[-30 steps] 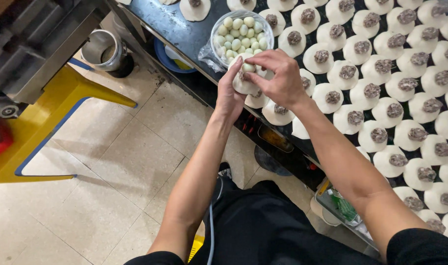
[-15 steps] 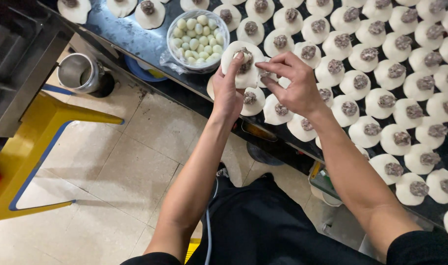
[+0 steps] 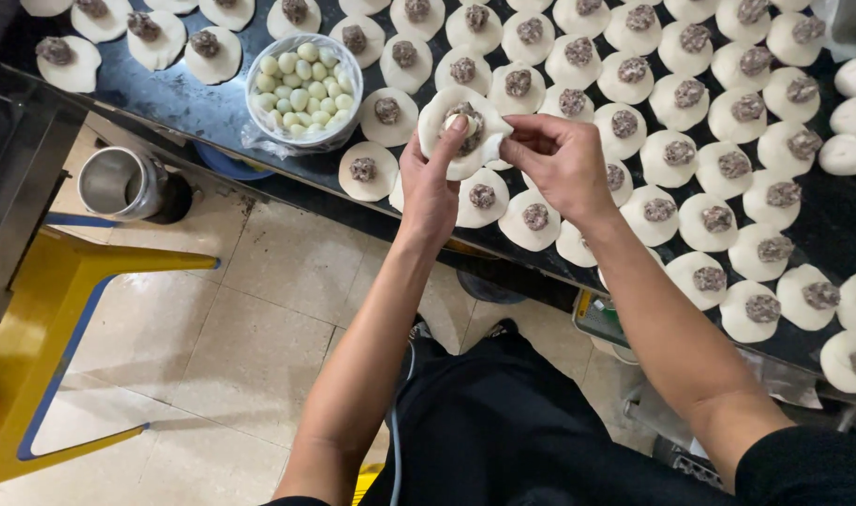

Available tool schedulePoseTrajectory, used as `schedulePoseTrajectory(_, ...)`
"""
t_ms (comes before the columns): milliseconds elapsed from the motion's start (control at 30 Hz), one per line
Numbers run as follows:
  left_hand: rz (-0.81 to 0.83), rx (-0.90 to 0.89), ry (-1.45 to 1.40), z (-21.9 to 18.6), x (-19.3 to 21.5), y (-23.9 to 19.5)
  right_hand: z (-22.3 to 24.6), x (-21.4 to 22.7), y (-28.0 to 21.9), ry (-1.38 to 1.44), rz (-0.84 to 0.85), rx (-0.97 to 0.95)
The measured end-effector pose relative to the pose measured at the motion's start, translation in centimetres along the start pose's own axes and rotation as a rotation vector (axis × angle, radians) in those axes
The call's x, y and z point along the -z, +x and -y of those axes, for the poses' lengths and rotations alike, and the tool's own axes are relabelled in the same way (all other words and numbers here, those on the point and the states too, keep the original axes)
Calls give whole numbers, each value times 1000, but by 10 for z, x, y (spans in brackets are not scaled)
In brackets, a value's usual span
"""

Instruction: The person repeatedly picks up a round dough wrapper with a meatball on top, adds a small white ball from a nearby container, and folds the dough to enclose the fillings. The finished buns are placed on a large tray alongside many others.

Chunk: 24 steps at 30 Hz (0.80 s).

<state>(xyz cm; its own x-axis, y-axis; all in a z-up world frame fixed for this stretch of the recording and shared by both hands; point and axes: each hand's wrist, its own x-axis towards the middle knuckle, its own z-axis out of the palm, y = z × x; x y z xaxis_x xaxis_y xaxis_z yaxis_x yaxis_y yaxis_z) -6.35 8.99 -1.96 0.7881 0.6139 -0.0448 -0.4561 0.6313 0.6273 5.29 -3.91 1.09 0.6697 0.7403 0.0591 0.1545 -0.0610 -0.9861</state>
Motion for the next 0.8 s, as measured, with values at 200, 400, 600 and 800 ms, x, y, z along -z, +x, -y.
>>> schedulePoseTrajectory(200,39,63,223,3,-6,-12,17,29,-8,-537,54,310)
schedulePoseTrajectory(400,174,266,220,-4,-8,-12,19,50,2,-101,232,-126)
schedulePoseTrajectory(600,180,337,450,-5,-18,-7,17,55,-16,-419,141,262)
schedulePoseTrajectory(800,298,437,481,-11,-30,-3,21,59,-15,-351,144,233)
